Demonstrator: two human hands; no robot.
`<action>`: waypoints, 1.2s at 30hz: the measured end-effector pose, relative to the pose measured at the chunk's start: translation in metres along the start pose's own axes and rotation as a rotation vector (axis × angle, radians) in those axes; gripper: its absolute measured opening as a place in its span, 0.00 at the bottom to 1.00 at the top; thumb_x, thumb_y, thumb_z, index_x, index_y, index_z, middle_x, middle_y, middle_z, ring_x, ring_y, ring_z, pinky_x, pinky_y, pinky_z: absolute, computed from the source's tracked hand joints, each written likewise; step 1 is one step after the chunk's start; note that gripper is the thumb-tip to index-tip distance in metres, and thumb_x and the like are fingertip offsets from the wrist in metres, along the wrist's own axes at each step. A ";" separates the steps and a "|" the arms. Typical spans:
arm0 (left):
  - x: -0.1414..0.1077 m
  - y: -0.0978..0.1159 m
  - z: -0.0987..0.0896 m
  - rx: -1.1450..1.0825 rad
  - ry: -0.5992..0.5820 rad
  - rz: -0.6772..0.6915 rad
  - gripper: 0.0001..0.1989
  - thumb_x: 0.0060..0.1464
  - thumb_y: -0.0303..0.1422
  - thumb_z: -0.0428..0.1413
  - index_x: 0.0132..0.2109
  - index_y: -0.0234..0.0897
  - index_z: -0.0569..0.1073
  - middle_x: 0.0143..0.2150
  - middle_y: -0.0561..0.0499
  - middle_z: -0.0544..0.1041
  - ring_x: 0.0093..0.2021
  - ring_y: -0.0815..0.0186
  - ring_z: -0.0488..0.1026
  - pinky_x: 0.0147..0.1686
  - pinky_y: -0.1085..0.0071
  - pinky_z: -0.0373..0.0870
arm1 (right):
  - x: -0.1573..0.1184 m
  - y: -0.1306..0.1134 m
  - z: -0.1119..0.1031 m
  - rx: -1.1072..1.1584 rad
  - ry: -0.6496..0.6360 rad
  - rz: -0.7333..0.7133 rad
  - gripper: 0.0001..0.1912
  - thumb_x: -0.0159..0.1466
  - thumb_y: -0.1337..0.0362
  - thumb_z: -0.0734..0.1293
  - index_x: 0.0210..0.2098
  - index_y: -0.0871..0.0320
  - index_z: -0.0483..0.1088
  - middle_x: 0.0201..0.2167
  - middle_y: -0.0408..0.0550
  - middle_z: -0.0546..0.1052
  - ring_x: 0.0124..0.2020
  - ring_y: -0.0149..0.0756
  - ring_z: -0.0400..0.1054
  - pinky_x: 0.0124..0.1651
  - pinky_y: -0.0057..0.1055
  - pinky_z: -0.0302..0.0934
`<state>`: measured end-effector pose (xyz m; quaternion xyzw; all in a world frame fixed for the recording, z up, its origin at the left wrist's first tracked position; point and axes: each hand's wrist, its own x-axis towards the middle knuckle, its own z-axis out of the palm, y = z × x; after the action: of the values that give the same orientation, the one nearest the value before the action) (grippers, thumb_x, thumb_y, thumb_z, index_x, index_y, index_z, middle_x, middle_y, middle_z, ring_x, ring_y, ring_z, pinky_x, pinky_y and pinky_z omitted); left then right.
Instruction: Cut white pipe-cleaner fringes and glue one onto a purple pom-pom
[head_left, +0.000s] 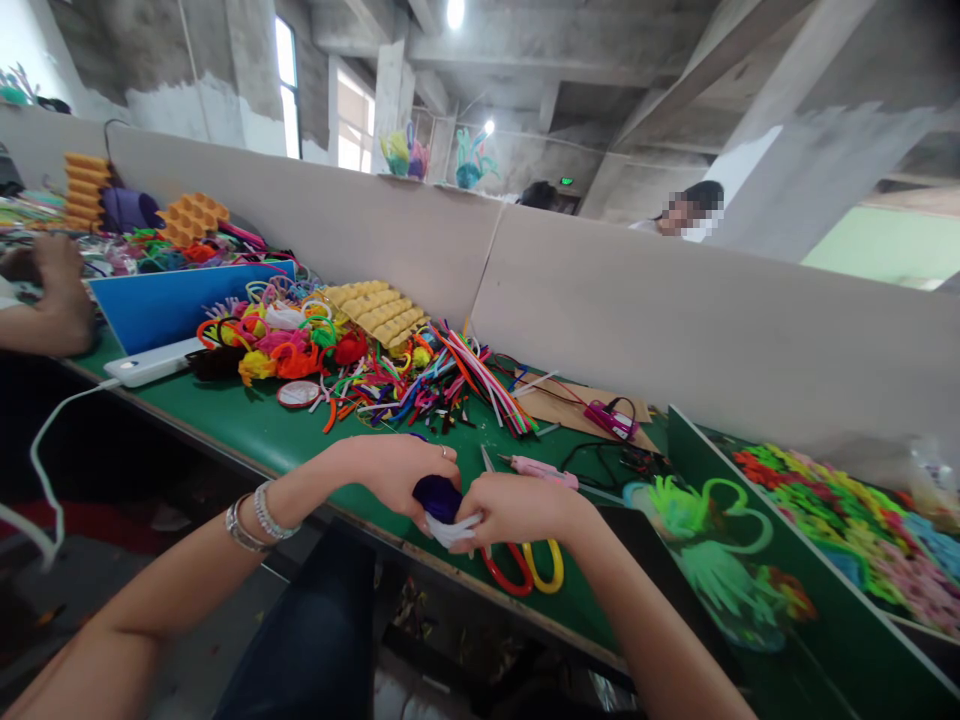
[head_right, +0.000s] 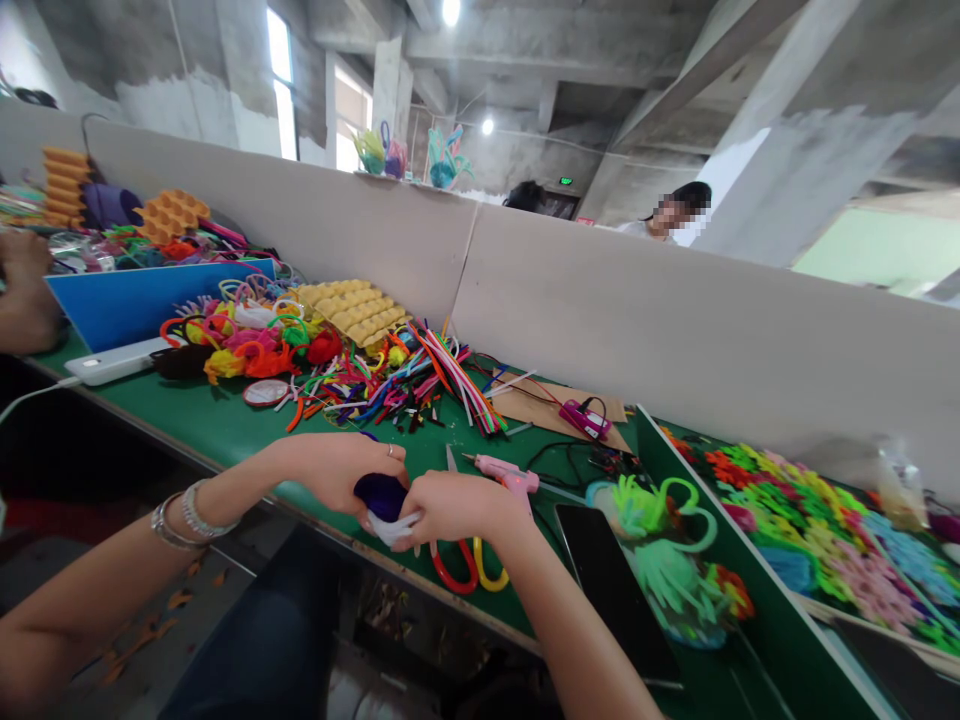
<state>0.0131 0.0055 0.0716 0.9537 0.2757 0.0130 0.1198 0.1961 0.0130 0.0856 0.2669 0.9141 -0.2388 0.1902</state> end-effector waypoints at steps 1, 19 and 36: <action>0.000 0.000 0.000 0.013 0.006 -0.018 0.20 0.39 0.39 0.57 0.43 0.40 0.66 0.36 0.51 0.67 0.32 0.64 0.68 0.27 0.72 0.61 | -0.003 -0.001 -0.002 -0.024 0.036 0.008 0.18 0.51 0.52 0.63 0.32 0.61 0.73 0.23 0.44 0.74 0.22 0.27 0.62 0.24 0.21 0.49; 0.000 0.003 -0.005 -0.166 -0.031 0.153 0.18 0.38 0.32 0.59 0.40 0.39 0.68 0.36 0.51 0.68 0.36 0.65 0.66 0.34 0.74 0.62 | 0.004 0.002 -0.003 0.189 -0.123 -0.033 0.14 0.56 0.63 0.60 0.33 0.64 0.73 0.25 0.47 0.76 0.22 0.25 0.66 0.26 0.19 0.55; -0.012 -0.031 -0.002 -0.191 0.033 -0.041 0.25 0.40 0.36 0.58 0.48 0.41 0.65 0.42 0.51 0.70 0.42 0.65 0.67 0.39 0.75 0.61 | 0.001 0.026 0.010 0.413 0.447 0.069 0.24 0.59 0.48 0.51 0.31 0.61 0.67 0.23 0.45 0.72 0.22 0.28 0.65 0.26 0.24 0.56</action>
<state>-0.0136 0.0243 0.0669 0.9317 0.2946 0.0522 0.2059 0.2129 0.0276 0.0687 0.3769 0.8558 -0.3481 -0.0658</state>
